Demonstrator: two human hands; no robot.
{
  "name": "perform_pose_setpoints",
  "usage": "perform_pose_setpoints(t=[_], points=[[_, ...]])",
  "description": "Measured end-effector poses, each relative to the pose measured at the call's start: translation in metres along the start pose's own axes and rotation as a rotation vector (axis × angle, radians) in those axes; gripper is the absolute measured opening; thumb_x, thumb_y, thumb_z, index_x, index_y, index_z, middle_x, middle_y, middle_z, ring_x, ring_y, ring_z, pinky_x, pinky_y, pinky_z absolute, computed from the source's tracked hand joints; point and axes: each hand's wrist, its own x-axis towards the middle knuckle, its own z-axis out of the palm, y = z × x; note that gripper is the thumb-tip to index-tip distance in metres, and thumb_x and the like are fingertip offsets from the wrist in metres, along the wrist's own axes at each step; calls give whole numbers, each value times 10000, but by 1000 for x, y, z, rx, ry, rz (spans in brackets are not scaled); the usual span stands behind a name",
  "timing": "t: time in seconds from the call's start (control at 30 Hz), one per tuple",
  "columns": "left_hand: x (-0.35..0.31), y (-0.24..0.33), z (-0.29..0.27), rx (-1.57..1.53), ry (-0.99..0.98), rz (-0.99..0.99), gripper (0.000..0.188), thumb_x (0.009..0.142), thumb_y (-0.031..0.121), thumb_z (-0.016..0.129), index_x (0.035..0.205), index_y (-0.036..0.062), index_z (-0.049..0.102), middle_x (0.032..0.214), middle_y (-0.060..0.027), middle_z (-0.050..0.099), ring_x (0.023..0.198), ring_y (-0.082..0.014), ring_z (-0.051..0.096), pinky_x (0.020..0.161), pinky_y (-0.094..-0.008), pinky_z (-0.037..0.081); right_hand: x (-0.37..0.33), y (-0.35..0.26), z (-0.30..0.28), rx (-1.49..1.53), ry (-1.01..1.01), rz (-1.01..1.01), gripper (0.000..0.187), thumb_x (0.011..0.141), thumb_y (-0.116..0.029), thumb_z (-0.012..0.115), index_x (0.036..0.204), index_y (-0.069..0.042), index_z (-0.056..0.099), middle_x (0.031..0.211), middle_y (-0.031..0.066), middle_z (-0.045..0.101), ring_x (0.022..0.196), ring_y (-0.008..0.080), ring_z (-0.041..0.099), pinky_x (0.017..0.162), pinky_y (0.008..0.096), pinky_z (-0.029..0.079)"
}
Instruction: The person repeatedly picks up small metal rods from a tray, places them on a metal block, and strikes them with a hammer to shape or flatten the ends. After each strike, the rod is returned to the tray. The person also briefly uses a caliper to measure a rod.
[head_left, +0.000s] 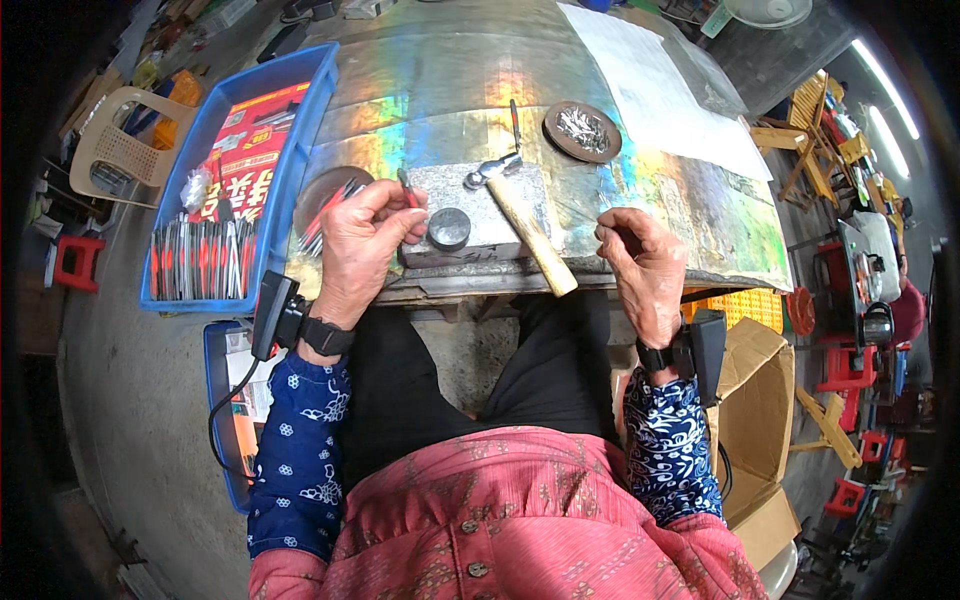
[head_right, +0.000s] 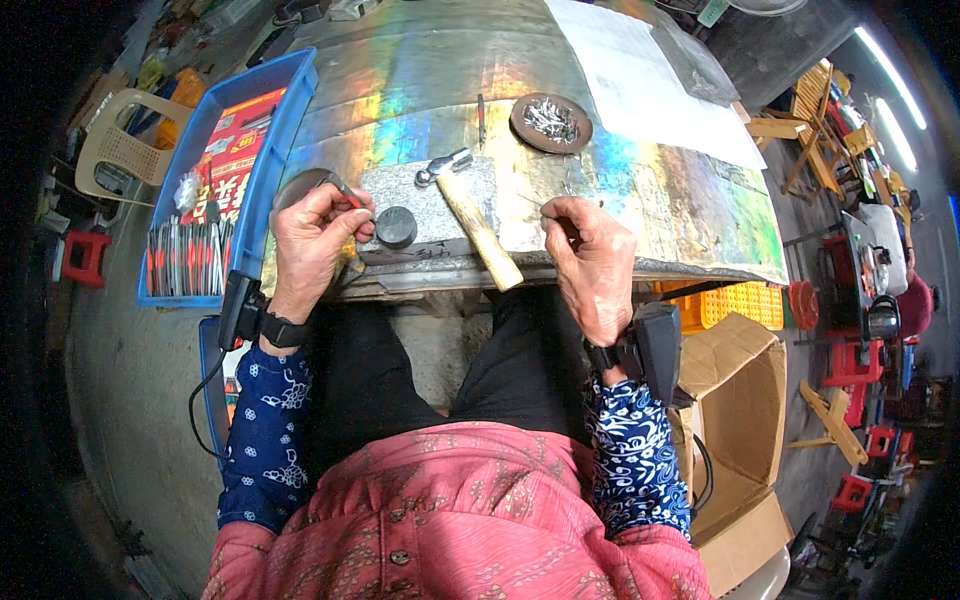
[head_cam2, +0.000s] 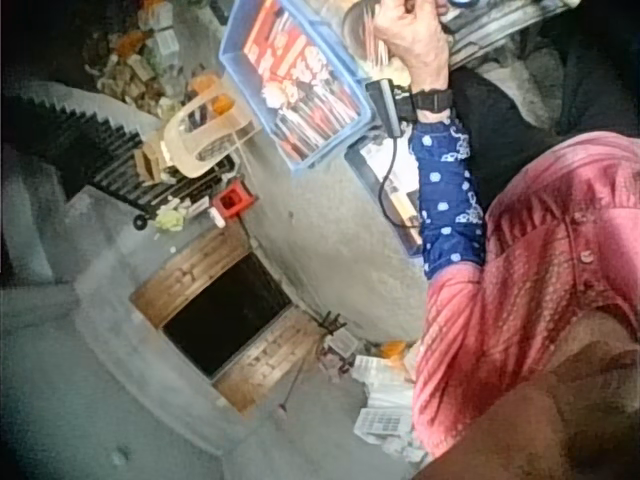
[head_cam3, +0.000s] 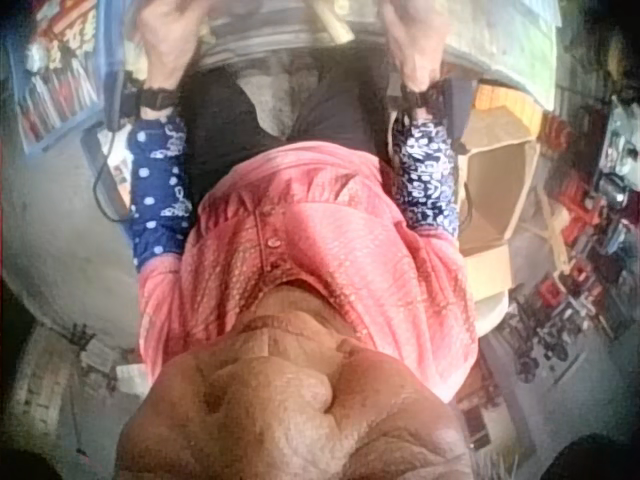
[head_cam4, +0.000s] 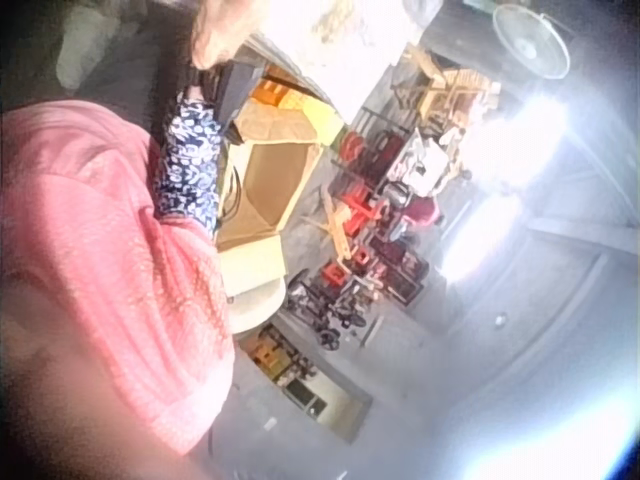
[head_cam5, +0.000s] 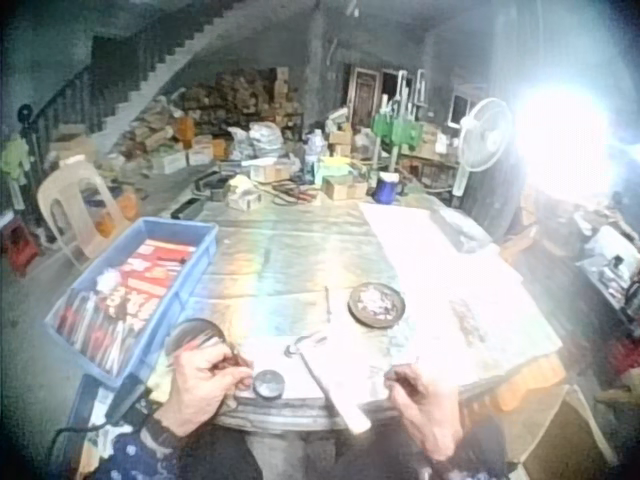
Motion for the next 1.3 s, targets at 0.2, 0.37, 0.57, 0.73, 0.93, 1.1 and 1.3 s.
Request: perform_pose_setpoints(t=[0.2,0.37,0.57,0.73,0.93,1.1,1.3], points=[[-2,-2,2,197,62,105,103,839,-17,675,940,-33,679,815,-32,684,717,-60,629,637,-196,513,-9,-35,17,110,7,-57,48,850,23,634,893,0,631,713,44,614,620,74,571,579,221,467],[-11,2,7,87,175,68,119,850,-8,680,966,-24,660,850,-60,691,746,-88,650,631,-204,523,-19,-55,28,147,-87,-26,65,866,33,633,930,22,629,791,9,624,678,57,582,614,192,463],[-35,22,18,-464,62,-114,128,938,48,592,1053,-7,577,922,-137,676,772,-179,688,618,-255,585,-28,-71,49,585,-198,176,68,874,27,621,938,48,610,841,65,658,744,130,675,618,210,520],[-48,32,28,-723,4,-232,164,957,89,573,1097,13,532,968,-163,664,790,-225,698,635,-288,605,-32,-80,58,640,-208,227,65,871,24,631,934,41,634,831,40,639,685,83,633,602,193,491],[-56,32,31,-868,-18,-296,161,977,108,544,1115,28,520,981,-171,660,823,-244,699,649,-331,602,-36,-82,62,566,-147,184,63,872,12,645,923,48,635,834,27,604,616,50,562,555,189,447],[-59,32,33,-891,12,-323,156,986,113,528,1120,33,516,983,-169,657,820,-242,699,650,-334,602,-41,-81,63,594,-116,190,65,876,7,645,920,53,630,834,28,603,614,46,554,544,189,441],[-60,33,35,-919,2,-321,154,988,112,525,1120,33,510,985,-169,653,813,-239,698,651,-336,604,-44,-81,65,588,-101,183,60,883,0,640,920,45,624,820,22,610,607,42,550,534,186,442]])
